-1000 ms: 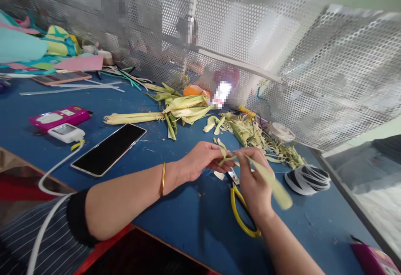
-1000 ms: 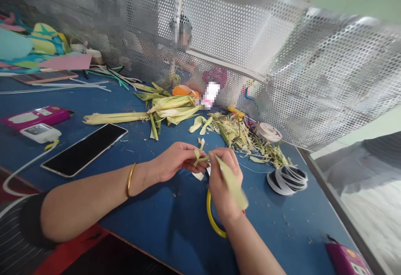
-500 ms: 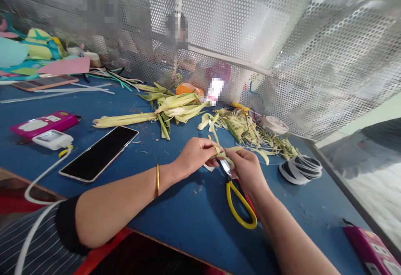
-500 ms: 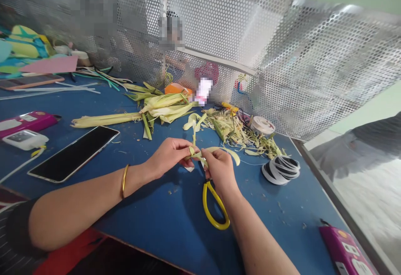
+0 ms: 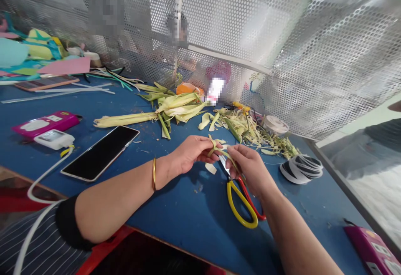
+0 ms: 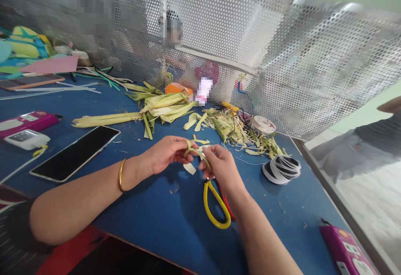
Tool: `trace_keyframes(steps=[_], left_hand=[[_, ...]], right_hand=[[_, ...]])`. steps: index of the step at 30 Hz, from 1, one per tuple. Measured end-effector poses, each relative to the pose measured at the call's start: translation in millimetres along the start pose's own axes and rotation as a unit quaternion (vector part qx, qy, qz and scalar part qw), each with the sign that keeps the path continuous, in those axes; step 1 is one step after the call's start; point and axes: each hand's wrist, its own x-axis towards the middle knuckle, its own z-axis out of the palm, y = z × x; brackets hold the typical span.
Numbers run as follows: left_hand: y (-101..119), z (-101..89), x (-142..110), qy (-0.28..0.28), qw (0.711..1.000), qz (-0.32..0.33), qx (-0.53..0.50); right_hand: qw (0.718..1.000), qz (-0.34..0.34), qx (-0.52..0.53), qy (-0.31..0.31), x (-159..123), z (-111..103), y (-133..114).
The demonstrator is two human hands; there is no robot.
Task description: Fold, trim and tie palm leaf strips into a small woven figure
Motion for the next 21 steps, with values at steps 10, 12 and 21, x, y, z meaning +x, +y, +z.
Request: trace_keyframes(steps=[10, 12, 21], left_hand=[[0, 0.8, -1, -0.055, 0.995, 0.008, 0.080], [-1, 1.4, -3, -0.093, 0.991, 0.001, 0.099], [0, -1.6, -5, -0.183, 0.976, -0.007, 0.115]], right_hand=[[0.982, -0.151, -0.037, -0.106, 0, -14, -4], [0.958, -0.259, -0.122, -0.011, 1, -10, -1], [0.942, -0.267, -0.203, 0.022, -3, -2, 1]])
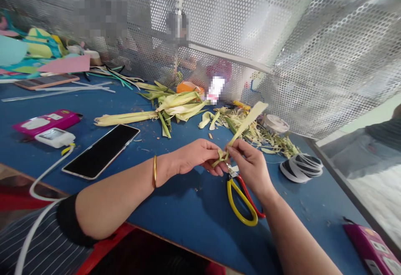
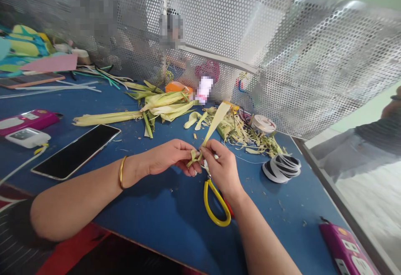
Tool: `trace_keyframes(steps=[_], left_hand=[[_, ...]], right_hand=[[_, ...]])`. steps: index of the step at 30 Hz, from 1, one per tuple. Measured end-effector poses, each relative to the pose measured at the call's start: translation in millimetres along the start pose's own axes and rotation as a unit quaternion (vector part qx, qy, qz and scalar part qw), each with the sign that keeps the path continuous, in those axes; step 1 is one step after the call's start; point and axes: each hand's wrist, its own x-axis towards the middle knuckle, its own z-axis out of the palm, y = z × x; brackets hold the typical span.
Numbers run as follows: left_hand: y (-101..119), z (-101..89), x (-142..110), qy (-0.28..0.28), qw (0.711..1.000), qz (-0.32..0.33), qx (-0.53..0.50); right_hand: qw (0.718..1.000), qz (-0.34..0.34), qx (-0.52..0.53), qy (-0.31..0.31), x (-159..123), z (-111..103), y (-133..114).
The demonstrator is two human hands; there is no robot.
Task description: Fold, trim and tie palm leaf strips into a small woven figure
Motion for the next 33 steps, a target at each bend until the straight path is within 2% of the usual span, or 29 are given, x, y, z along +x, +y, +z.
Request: trace_keyframes(steps=[4, 7, 10, 12, 15, 18, 20, 22, 25, 29, 31, 33], left_hand=[[0, 0.5, 0, -0.002, 1.000, -0.004, 0.007], [-2, 3.2, 0, 0.008, 0.999, -0.016, 0.027], [-1, 4.9, 0, 0.041, 0.999, -0.028, 0.021], [0, 4.3, 1, 0.068, 0.997, -0.034, -0.003], [0, 1.7, 3, 0.084, 0.994, -0.041, -0.051], [-1, -0.2, 4, 0.076, 0.993, -0.045, -0.078], [-1, -0.1, 5, 0.077, 0.993, -0.048, -0.081], [-1, 0.8, 5, 0.080, 0.992, -0.050, -0.081], [-1, 2.8, 4, 0.079, 0.992, -0.056, -0.077], [0, 4.5, 3, 0.082, 0.991, -0.077, -0.076], [0, 4.7, 3, 0.086, 0.990, -0.077, -0.080], [0, 4.6, 3, 0.090, 0.990, -0.069, -0.082]], right_hand=[[0.999, 0.005, -0.036, -0.009, -1, 1, 2], [0.998, 0.049, -0.021, -0.032, 1, 4, 5], [0.989, 0.126, 0.080, -0.021, 3, 2, 5], [0.973, 0.154, 0.168, -0.029, 5, -3, 3], [0.961, 0.134, 0.236, -0.061, 6, -12, -2], [0.967, 0.107, 0.221, -0.072, 5, -14, -2], [0.981, 0.073, 0.172, -0.047, 4, -12, 1], [0.992, 0.023, 0.121, 0.011, 3, -7, 4], [0.984, -0.015, 0.158, 0.082, 1, -1, 3], [0.950, 0.013, 0.300, 0.089, -1, 1, -5], [0.958, 0.019, 0.272, 0.094, -1, 0, -6], [0.977, 0.006, 0.191, 0.092, -1, -2, -6]])
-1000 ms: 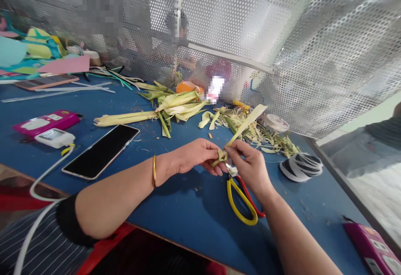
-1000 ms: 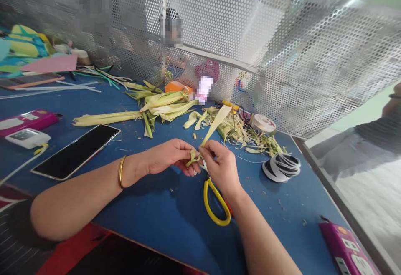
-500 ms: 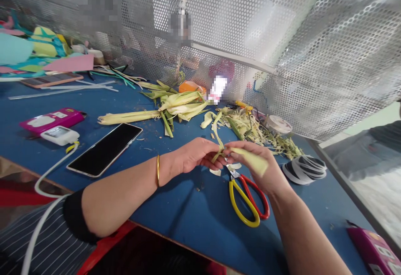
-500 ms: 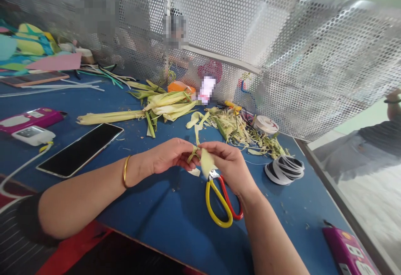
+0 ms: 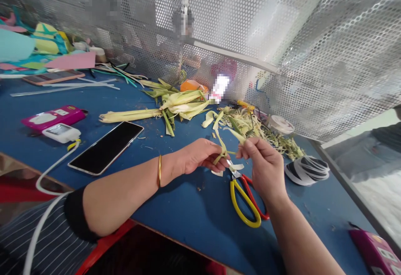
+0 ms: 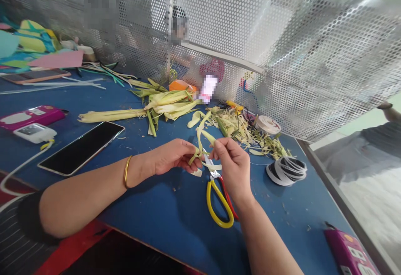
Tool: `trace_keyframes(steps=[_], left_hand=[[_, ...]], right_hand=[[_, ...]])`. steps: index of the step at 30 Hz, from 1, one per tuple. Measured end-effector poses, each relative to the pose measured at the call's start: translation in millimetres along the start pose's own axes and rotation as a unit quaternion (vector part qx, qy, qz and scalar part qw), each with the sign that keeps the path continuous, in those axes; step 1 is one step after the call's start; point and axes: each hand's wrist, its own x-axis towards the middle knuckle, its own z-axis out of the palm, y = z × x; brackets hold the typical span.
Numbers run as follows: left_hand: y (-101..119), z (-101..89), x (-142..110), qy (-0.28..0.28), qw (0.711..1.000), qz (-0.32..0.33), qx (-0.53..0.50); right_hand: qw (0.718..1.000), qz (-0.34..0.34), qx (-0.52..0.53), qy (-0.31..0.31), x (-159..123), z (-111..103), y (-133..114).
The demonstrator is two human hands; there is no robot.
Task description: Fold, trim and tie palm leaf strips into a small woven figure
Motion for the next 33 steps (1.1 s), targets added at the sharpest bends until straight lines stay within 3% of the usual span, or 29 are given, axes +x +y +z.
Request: trace_keyframes(steps=[2, 6, 12, 18, 27, 33], left_hand=[[1, -0.2, 0, 0.004, 1.000, 0.004, -0.004], [2, -0.7, 1, 0.016, 1.000, -0.003, -0.004], [-2, 1.1, 1, 0.009, 0.999, 0.029, 0.028], [0, 2.0, -3, -0.033, 0.997, 0.031, 0.064], [-1, -10.5, 6, -0.114, 0.993, -0.007, -0.013], [-3, -9.0, 6, -0.073, 0.997, -0.011, 0.002]], right_hand=[[0.998, -0.021, -0.055, -0.013, 0, -2, -1], [0.998, -0.031, -0.049, -0.018, 0, -3, -3], [0.986, 0.034, -0.156, -0.042, -1, 5, 1], [0.981, 0.068, -0.150, -0.103, 0, 7, 8], [0.984, 0.088, -0.142, -0.061, 3, 8, 10], [0.988, 0.071, -0.133, -0.029, 1, 8, 20]])
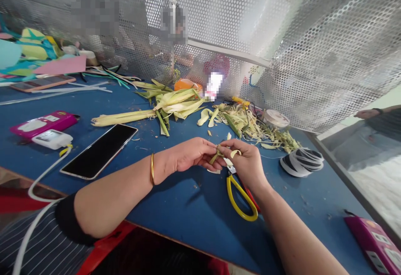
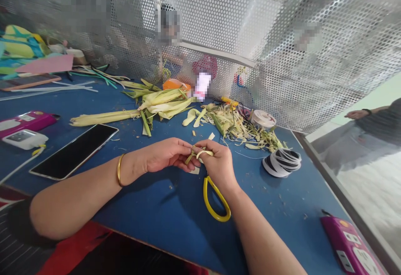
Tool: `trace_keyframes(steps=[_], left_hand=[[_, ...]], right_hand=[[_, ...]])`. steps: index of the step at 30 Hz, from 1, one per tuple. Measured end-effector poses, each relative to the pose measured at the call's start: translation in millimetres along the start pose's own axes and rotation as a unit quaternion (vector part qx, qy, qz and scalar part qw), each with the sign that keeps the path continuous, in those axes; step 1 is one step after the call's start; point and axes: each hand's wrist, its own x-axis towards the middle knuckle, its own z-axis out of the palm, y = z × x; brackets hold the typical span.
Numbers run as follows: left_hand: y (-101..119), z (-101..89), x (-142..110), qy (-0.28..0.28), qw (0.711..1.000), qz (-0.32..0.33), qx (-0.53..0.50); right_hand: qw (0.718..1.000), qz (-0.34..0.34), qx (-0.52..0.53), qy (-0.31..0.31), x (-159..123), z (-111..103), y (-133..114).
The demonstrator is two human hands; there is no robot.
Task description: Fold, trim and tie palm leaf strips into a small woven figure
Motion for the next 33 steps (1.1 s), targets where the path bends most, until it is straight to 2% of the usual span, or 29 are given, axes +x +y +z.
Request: trace_keyframes(steps=[5, 9, 12, 19, 21, 24, 27, 29, 33], left_hand=[[0, 4.2, -1, 0.012, 1.000, 0.013, -0.008], [-3, 7.2, -2, 0.033, 0.998, 0.041, 0.027], [-3, 6.6, -1, 0.034, 0.998, 0.046, 0.016], [-4, 3.2, 1, 0.036, 0.999, 0.022, -0.020], [-5, 3.2, 2, 0.038, 0.999, 0.024, -0.009], [-6, 3.6, 3, 0.052, 0.998, 0.021, -0.007], [-6, 3.9, 3, 0.070, 0.997, 0.023, -0.027], [-5, 4.3, 3, 0.072, 0.997, 0.024, -0.036], [-5, 5.7, 2, 0.061, 0.997, 0.033, -0.041]], right_hand=[[0.998, 0.023, 0.028, 0.043, -1, 4, 2], [0.999, 0.034, 0.016, 0.036, -1, 4, 2], [0.999, 0.023, -0.008, 0.049, 0, 1, -1], [0.992, -0.042, 0.056, 0.101, 0, -12, -10], [0.991, -0.066, 0.071, 0.089, -1, -16, -11], [0.988, -0.094, 0.113, 0.038, -3, -21, -13], [0.986, -0.098, 0.137, -0.005, -4, -23, -18], [0.988, -0.093, 0.119, 0.007, -4, -22, -20], [0.995, -0.088, 0.001, 0.052, -5, -18, -19]])
